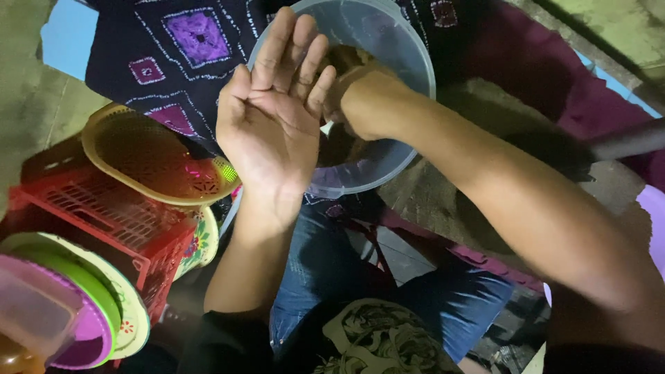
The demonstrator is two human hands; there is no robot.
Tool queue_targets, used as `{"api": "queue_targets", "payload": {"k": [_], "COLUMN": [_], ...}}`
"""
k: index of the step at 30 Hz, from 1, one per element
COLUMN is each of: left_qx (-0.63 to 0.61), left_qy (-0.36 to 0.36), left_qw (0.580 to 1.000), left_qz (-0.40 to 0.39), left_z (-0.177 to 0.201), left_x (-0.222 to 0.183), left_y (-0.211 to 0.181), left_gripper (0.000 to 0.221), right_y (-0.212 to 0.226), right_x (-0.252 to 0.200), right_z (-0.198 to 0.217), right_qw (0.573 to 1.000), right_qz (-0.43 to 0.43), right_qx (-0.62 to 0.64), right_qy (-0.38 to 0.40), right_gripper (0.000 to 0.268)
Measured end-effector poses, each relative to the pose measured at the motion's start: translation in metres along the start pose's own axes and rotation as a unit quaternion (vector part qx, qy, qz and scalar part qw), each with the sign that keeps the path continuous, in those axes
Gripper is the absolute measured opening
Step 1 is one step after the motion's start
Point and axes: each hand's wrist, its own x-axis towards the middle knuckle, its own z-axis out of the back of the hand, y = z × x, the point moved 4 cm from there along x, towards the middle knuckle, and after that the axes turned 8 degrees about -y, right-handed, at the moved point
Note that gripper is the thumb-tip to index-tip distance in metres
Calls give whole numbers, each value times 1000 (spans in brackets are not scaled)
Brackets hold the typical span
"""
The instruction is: Grinding brown powder ingredients using a stone mortar and pestle
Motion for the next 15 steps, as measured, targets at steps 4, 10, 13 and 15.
{"api": "queue_targets", "payload": {"k": [4, 10, 13, 15], "left_qx": [-14, -14, 18, 26], "left_qy": [-32, 52, 133, 186], "left_qw": [999, 998, 988, 976], "left_qz": [7, -33, -80, -114], "left_z": [-4, 12, 12, 7], "left_x": [-1, 2, 2, 1], "left_y": [-3, -4, -6, -8], "left_gripper": [71, 67, 64, 61], "right_y": [-11, -19, -14, -18], "right_x": [-14, -39, -60, -69], "right_z": [14, 58, 89, 102], "right_qw": [988, 977, 965, 968], "right_qz": [72, 69, 80, 56], "right_qx": [83, 89, 157, 156], "right_qy": [-110, -181, -193, -190], "right_gripper": [16, 12, 18, 26]}}
